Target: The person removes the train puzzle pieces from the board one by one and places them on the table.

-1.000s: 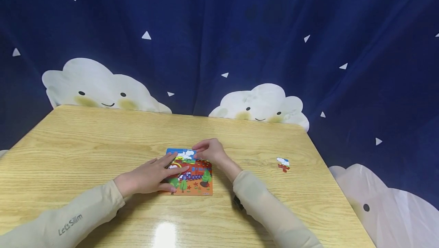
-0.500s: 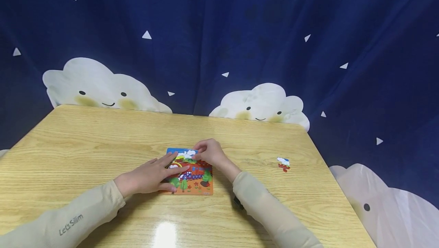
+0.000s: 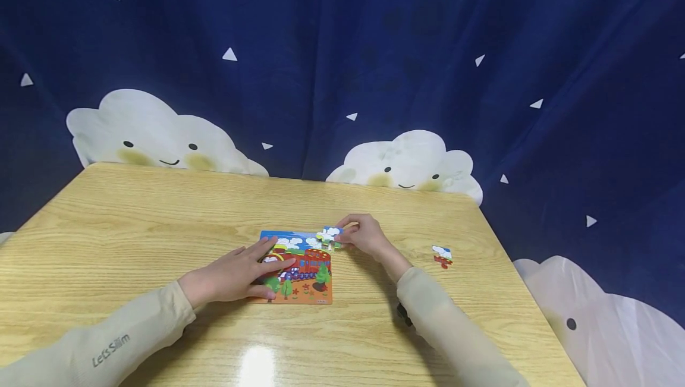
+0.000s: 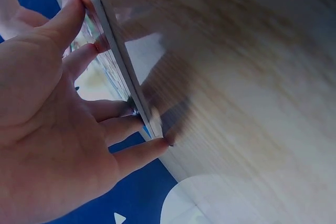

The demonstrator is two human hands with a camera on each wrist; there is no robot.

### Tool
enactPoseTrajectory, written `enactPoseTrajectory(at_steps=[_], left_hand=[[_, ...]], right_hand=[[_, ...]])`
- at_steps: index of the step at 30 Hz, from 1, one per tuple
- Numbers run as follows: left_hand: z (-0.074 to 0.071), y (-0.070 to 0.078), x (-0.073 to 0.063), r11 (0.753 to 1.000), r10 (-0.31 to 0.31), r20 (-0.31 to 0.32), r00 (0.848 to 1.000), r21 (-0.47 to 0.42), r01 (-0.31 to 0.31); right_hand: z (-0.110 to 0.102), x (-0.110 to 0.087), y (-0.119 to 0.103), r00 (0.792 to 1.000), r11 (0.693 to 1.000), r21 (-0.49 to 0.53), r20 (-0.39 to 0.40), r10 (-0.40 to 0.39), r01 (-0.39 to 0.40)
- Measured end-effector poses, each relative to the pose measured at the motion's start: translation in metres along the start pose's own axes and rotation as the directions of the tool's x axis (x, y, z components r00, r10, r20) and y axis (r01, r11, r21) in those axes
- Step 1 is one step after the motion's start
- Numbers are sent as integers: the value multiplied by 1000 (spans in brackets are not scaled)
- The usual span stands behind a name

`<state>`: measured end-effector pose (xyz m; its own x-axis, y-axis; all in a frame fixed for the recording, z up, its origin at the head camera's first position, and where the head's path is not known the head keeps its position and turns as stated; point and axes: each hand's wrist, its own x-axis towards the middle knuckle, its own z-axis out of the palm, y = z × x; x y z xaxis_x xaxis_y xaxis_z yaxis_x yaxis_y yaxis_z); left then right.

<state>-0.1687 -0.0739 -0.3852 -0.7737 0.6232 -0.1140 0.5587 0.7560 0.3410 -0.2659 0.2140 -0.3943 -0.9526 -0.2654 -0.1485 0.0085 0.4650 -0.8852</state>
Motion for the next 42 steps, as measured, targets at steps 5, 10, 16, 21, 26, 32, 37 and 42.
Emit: enactPoseTrajectory(at_steps=[5, 10, 16, 21, 26, 32, 37, 42], left_hand=[[0, 0, 0, 1000, 1, -1, 1000, 6, -1], [0, 0, -1, 1000, -1, 0, 1000, -1, 1], [1, -1, 0, 1000, 5, -6, 1000, -3, -5], [2, -1, 0, 1000, 13, -13, 1000, -2, -13], [2, -2, 0, 1000, 18, -18, 1000, 2, -18], [3, -3, -1, 1000, 19, -19, 1000, 6, -19], [3, -3, -1, 1000, 14, -15, 1000, 4, -14], [2, -3, -1, 1000, 16, -13, 1000, 12, -15]], right_hand=[[-27, -7, 15, 1000, 996, -91, -16, -1, 0], [-52, -15, 24, 999, 982, -188, -43, 16, -24], [-81, -26, 35, 992, 976, -199, -108, 69, -90], [-103, -35, 43, 979, 935, -318, -177, 103, -156], [-119, -42, 51, 963, 885, -402, -220, 156, -235], [-125, -48, 55, 966, 885, -406, -211, 151, -227], [-124, -52, 54, 969, 892, -397, -201, 143, -214], [-123, -51, 56, 974, 897, -401, -197, 115, -187]])
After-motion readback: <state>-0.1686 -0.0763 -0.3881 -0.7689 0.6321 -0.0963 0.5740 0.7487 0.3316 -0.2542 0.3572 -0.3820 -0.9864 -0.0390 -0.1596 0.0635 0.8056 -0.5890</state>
